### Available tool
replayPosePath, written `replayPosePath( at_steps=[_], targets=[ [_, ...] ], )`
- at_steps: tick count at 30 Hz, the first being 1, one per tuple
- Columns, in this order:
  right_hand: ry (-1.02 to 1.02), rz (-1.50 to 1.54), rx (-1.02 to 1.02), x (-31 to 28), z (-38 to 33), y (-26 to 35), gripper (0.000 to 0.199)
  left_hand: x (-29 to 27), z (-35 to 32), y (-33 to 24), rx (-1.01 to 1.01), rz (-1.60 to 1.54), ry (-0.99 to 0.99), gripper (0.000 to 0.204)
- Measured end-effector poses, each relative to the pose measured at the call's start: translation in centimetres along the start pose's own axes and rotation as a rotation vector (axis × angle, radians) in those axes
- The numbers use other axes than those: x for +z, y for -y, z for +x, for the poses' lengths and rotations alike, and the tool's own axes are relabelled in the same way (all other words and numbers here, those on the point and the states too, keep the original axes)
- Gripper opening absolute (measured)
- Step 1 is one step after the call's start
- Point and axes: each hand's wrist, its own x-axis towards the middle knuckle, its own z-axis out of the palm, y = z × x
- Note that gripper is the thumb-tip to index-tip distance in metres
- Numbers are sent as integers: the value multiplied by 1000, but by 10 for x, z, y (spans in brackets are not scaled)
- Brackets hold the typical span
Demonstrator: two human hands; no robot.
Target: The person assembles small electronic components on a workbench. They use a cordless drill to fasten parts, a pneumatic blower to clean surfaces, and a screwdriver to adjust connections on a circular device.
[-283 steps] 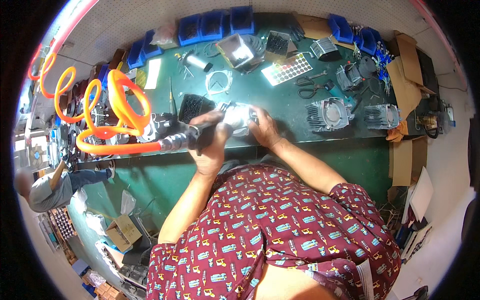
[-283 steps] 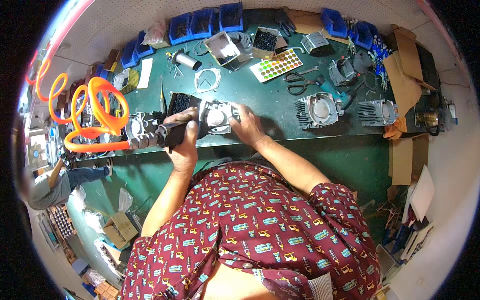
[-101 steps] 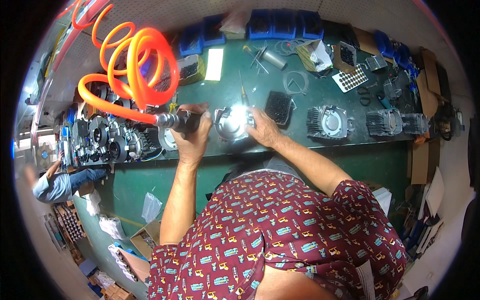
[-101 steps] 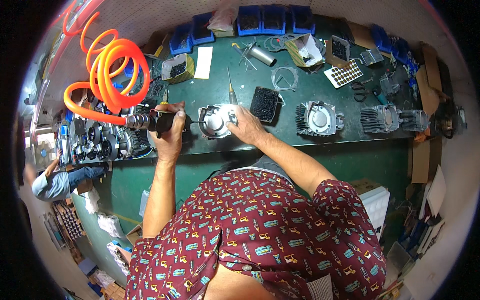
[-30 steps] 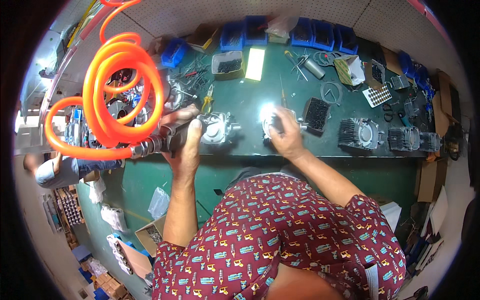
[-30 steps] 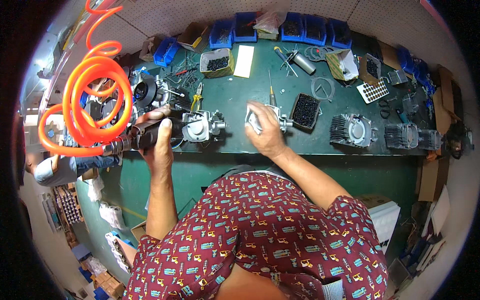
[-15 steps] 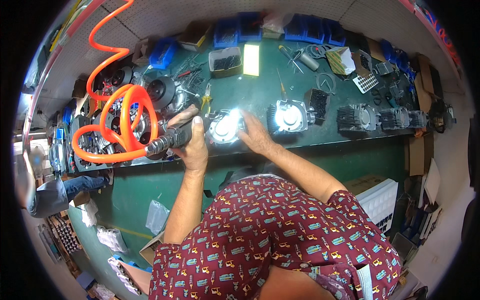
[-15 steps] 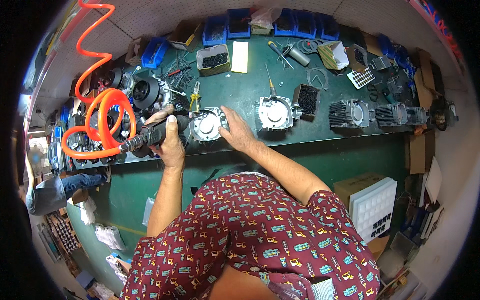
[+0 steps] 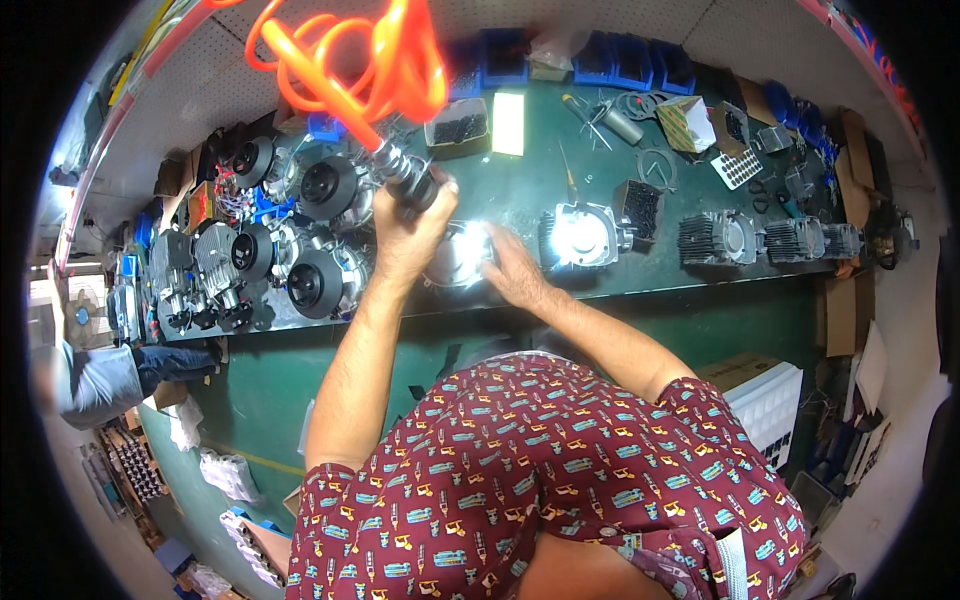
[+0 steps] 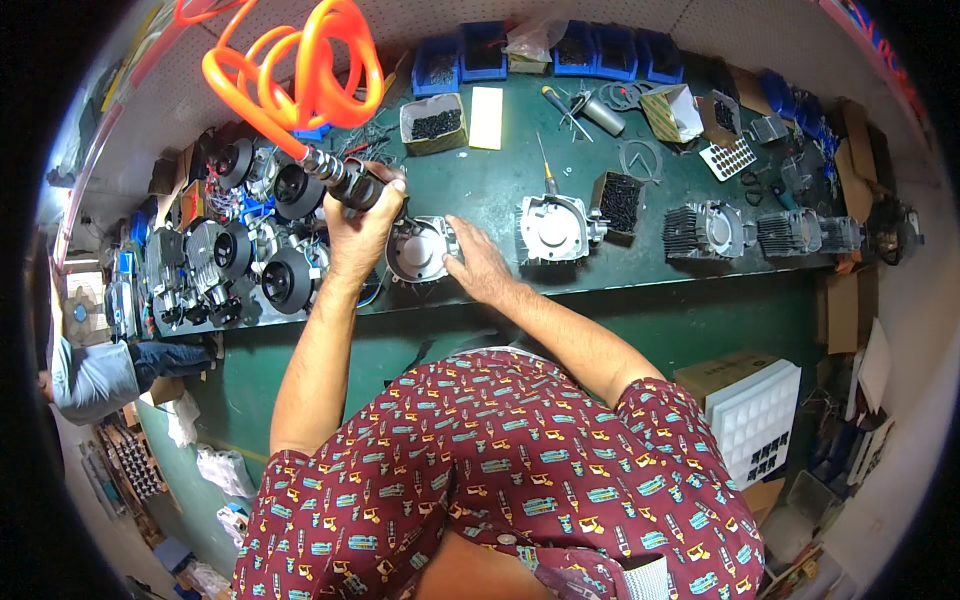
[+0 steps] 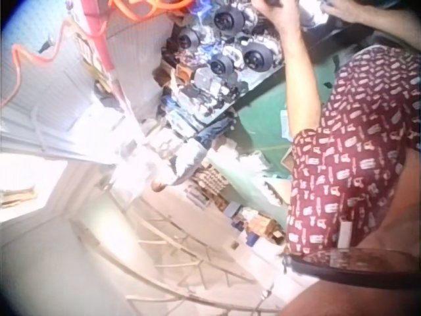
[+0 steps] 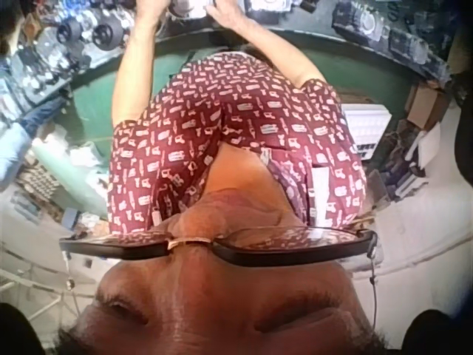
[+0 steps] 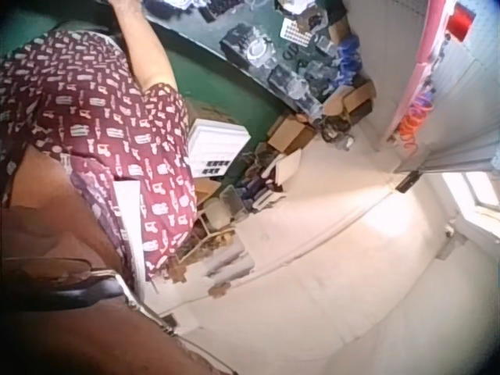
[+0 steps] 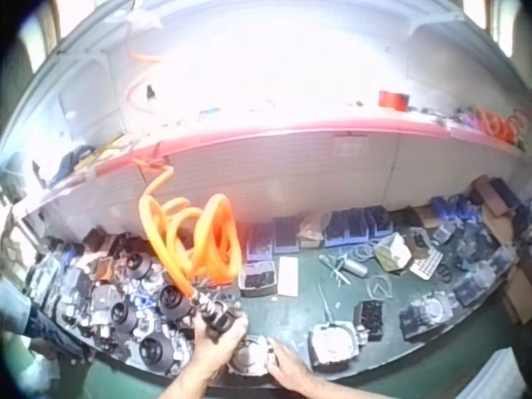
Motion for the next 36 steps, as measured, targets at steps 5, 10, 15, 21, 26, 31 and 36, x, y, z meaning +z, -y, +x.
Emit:
replayPosePath(
  at_steps=[5,10,15,21,26,31,36],
  targets=[
    [-16,-26,-2,2,0,-2,70,-1,-4,4,-9,-68,-16,16],
    [-38,-14,-21,1,-1,-1,71,-7,-13,0,41,-56,-58,20],
    [-25,-40,17,-1,-1,0,71,-13,-48,-23,133,11,-199,23],
    [-12,-37,13,0,-1,1,72,-28,-99,-21,218,-72,-193,23],
    [18,-1,34,-5,-1,4,72,-28,-114,-1,191,-77,-261,26],
    [8,-27,28,-4,-1,3,72,-27,-119,5,177,-93,-289,26],
    [17,-8,18,-5,0,1,72,-27,-120,5,167,-95,-283,26]
  ],
)
